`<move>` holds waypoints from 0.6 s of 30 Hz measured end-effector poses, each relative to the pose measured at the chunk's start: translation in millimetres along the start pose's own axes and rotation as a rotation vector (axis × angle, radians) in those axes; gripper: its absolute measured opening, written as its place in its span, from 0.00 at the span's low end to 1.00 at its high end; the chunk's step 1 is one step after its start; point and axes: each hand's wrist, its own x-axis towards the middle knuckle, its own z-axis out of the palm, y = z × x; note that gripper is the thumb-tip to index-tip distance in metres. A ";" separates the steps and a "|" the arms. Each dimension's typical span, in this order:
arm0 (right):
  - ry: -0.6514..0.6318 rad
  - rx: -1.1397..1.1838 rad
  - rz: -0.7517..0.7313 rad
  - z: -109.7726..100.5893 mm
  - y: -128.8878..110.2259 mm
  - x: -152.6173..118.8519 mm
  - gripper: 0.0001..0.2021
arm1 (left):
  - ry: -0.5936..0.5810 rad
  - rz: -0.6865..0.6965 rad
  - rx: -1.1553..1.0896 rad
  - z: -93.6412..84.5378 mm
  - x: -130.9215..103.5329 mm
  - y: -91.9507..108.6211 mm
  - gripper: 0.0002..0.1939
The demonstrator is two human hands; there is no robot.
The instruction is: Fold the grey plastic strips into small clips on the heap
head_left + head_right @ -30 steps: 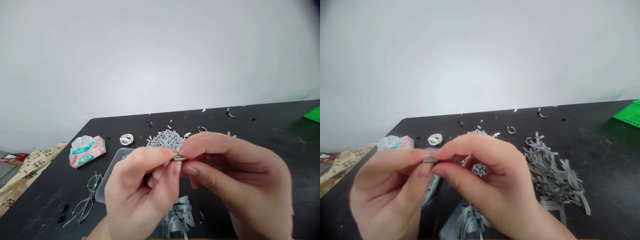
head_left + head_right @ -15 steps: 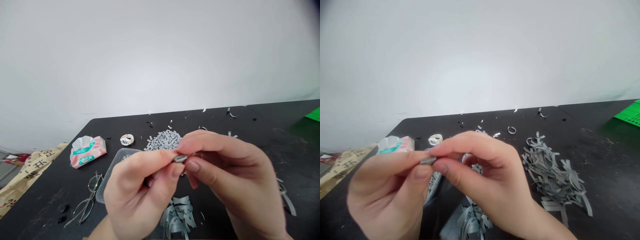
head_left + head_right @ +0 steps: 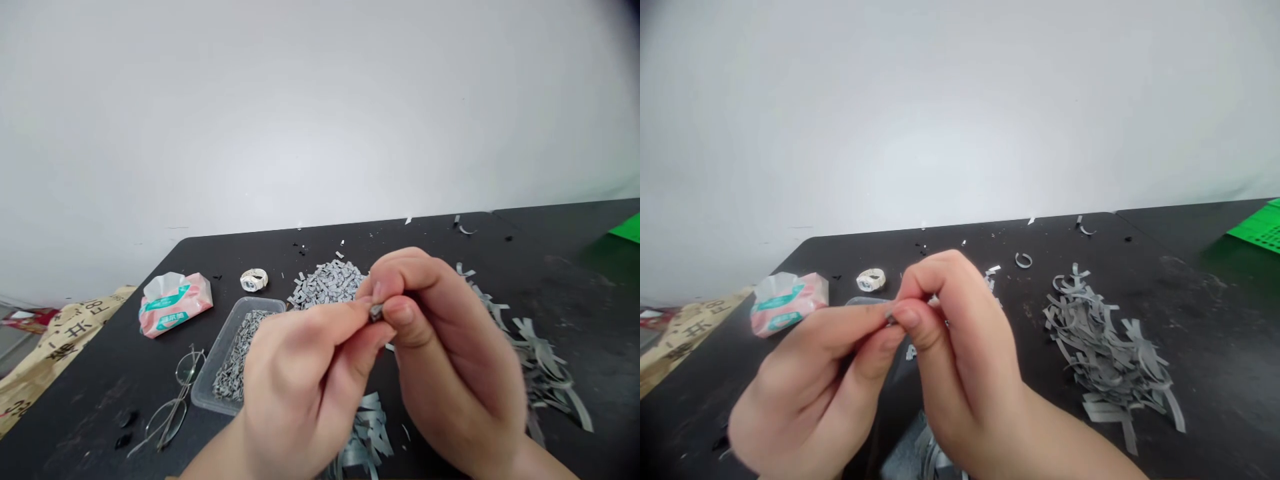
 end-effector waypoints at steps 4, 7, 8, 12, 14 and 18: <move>-0.017 0.028 0.067 0.2 3.1 -1.5 0.09 | -0.067 0.010 -0.040 -0.6 4.6 0.4 0.03; -0.037 0.118 0.125 -1.6 4.6 0.3 0.10 | -0.048 -0.001 -0.089 0.4 5.6 1.1 0.03; -0.042 0.161 0.142 -2.2 5.5 1.3 0.10 | -0.044 -0.029 -0.091 0.9 5.0 1.3 0.02; -0.092 0.314 0.141 -4.2 10.4 5.9 0.06 | 0.009 -0.125 -0.108 0.6 0.3 1.1 0.02; -0.113 0.411 0.120 -4.7 12.5 8.3 0.06 | 0.022 -0.119 -0.113 -2.4 -0.5 1.0 0.02; -0.148 0.538 0.091 -5.9 14.0 12.2 0.09 | 0.012 0.016 0.031 -14.7 5.3 1.0 0.02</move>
